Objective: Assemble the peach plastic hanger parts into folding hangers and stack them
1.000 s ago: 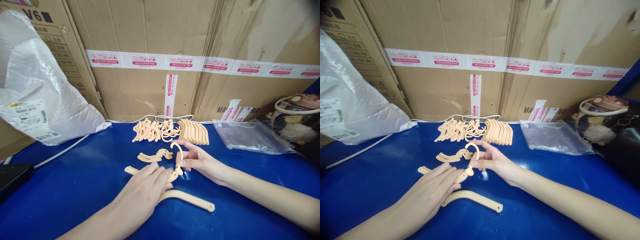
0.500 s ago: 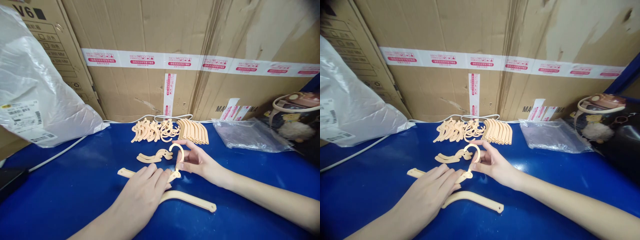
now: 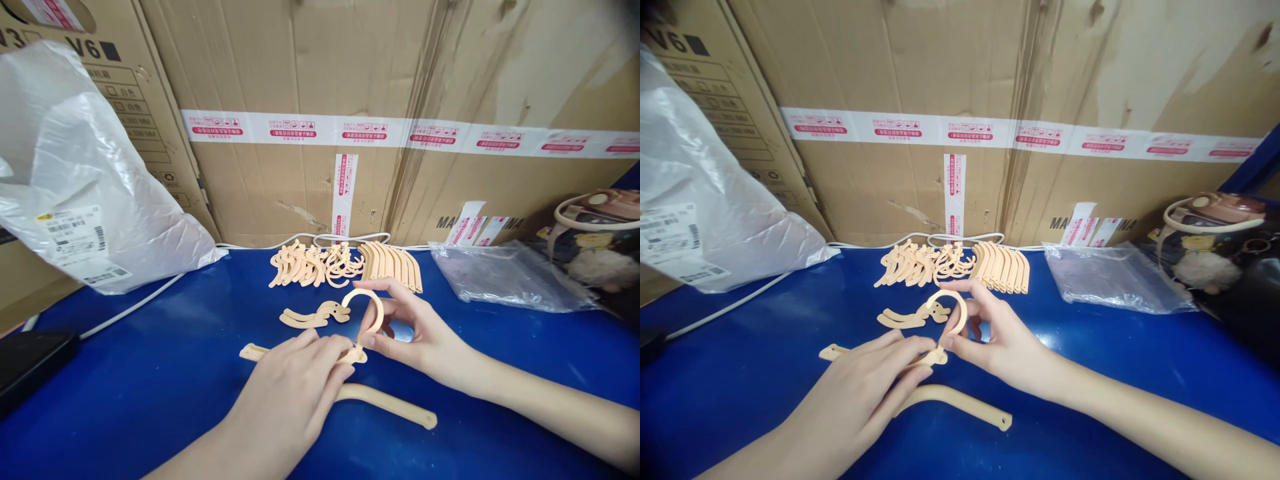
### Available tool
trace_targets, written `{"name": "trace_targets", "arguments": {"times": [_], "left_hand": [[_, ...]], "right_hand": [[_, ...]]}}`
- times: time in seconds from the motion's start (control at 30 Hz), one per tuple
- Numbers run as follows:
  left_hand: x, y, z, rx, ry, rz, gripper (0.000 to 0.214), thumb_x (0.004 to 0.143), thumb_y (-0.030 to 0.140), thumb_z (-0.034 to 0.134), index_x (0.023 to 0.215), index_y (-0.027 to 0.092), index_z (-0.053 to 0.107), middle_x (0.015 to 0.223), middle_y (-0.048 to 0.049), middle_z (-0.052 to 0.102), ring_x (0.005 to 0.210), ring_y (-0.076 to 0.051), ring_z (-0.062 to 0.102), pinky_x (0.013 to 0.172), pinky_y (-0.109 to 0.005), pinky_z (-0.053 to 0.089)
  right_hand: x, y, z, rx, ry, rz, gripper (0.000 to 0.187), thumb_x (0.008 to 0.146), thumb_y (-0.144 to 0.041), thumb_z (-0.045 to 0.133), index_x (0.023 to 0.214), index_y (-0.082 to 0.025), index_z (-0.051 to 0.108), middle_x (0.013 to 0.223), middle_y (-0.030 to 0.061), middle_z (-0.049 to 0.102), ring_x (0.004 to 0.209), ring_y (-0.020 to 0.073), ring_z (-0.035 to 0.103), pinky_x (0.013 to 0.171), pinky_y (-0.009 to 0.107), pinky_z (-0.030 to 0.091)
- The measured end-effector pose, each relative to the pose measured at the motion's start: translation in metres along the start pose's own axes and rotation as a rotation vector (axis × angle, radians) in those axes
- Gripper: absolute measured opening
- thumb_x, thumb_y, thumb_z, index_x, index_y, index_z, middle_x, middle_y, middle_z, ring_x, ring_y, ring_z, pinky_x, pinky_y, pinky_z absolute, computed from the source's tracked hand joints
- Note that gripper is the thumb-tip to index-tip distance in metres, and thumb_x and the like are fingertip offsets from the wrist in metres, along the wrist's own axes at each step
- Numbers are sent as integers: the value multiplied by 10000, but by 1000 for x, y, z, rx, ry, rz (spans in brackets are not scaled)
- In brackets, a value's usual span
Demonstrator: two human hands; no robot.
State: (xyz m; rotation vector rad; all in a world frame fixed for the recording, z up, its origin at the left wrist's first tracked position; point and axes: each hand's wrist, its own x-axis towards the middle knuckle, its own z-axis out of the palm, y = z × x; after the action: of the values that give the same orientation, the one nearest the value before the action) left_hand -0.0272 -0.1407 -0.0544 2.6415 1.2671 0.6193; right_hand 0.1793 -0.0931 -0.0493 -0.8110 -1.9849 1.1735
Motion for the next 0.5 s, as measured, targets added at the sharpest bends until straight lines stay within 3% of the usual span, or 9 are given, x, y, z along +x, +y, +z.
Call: {"name": "trace_targets", "arguments": {"times": [0.17,0.37,0.43,0.5], "left_hand": [[11,7,-11,-312,-176,-311,88,899,266,494,851,232,560,749,50,633,651,-150,582,555,-235,372],[19,2,-5,-661,-266,-383,281,933,391,401,801,193,550,728,19,659,595,-124,587,566,-224,427],[18,0,-3,-698,-264,-409,295,925,419,409,791,191,538,713,15,656,562,-122,573,546,-225,427],[16,-3,-2,-708,-242,-428,290,914,431,431,790,191,537,708,15,655,552,-123,566,532,-223,415]], "right_hand": [[-3,-11,-11,-368,54,-139,344,871,-284,617,1192,-250,499,769,-12,575,662,140,517,622,278,430],[8,-6,-20,-639,82,-96,202,891,-355,595,1026,-214,542,694,-23,565,609,127,519,544,240,410],[4,-11,-21,-846,147,-225,212,907,-369,570,1026,-194,550,740,5,594,648,141,546,570,258,421],[-13,-17,-16,-1105,240,-482,209,909,-355,569,1010,-171,576,758,28,608,669,156,556,591,283,418]]}}
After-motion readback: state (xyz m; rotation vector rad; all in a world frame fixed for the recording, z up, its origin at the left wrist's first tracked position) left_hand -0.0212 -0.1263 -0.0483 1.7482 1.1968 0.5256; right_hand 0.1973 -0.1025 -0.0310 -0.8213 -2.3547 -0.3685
